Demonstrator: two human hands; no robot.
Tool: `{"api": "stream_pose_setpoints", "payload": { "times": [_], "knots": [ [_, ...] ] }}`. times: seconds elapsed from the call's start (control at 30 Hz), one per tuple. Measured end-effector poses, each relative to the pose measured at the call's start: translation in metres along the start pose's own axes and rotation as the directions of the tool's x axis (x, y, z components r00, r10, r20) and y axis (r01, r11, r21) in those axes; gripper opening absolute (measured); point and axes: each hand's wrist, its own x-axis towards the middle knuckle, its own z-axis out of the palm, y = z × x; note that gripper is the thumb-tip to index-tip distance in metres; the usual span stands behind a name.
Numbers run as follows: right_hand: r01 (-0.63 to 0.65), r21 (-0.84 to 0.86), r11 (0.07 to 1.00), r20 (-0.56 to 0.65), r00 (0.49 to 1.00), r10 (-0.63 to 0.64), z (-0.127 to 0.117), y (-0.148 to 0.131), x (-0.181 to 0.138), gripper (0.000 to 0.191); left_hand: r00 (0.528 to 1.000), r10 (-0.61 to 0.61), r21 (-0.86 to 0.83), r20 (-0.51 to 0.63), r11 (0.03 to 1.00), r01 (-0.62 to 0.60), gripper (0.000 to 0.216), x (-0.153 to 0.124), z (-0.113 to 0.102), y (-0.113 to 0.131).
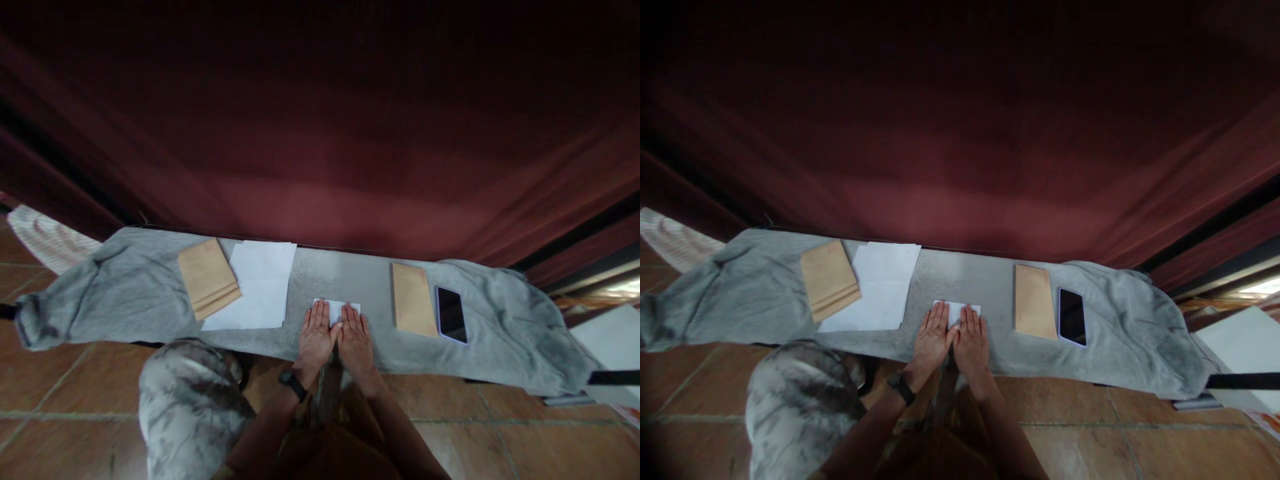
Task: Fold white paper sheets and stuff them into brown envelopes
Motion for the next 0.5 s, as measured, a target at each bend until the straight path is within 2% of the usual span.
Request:
{"api": "stream_pose_setpoints", "payload": {
  "times": [0.2, 0.5],
  "knots": [
    [-0.028, -0.028, 0.999, -0.006, 1.0, 0.028, -0.006, 0.011, -0.002, 0.047, 0.999, -0.046, 0.019, -0.013, 0.999, 0.046, 0.062, 0.002, -0.003, -0.009],
    [-0.078, -0.057, 0.995, -0.038, 0.996, 0.076, -0.009, 0.023, -0.003, 0.052, 0.995, -0.09, 0.027, -0.049, 0.995, 0.091, 0.061, 0.0, -0.009, -0.018]
  ]
}}
